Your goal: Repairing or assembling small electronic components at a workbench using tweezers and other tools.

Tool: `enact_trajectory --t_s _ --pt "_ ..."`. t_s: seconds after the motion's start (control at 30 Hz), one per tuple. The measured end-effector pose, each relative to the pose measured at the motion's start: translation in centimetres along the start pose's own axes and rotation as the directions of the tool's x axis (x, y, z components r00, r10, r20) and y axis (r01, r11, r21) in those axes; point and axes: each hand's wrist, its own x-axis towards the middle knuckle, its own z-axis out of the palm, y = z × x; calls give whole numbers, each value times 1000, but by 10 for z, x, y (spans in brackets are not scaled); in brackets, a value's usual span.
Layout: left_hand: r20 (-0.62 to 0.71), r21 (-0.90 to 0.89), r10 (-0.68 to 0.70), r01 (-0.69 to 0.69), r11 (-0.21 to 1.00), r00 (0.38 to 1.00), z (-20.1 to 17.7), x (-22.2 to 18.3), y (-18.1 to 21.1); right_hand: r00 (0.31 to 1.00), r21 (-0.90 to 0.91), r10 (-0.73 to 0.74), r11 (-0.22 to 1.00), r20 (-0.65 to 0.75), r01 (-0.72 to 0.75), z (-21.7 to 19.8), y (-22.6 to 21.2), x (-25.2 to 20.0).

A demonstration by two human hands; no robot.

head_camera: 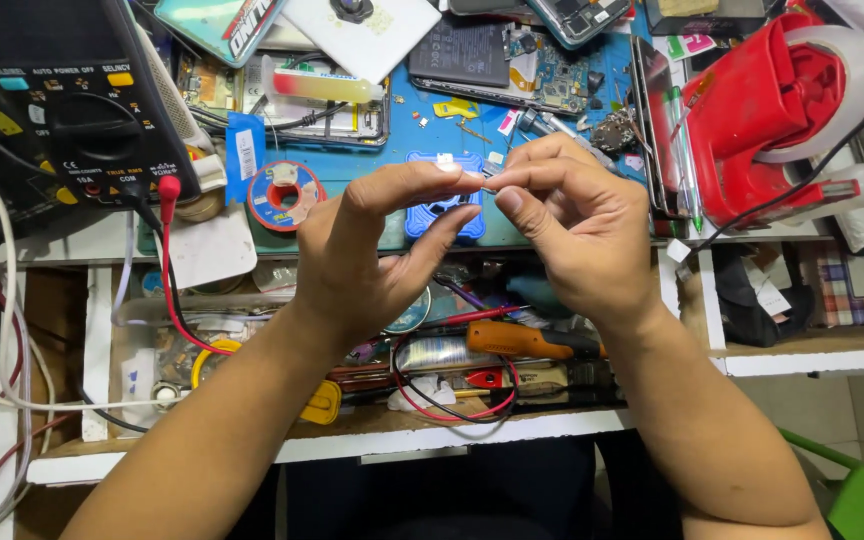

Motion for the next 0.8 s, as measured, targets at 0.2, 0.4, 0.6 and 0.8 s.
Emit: enact_trajectory --t_s 0.2,0.4,0.6,0.8 --pt "-17 -11 0 0 1000 1000 1 -1 0 999 33 22 999 23 -22 1 -2 -1" --pt "-25 0 -16 16 1000 1000 1 -1 0 1000 30 -15 999 20 14 7 -4 -1" --pt "-41 -174 -68 60 983 997 3 1 2 1000 27 9 1000 13 -9 6 -7 -2" --pt "-44 -173 -54 45 984 998 2 2 2 1000 17 27 999 -3 -27 4 -6 -2"
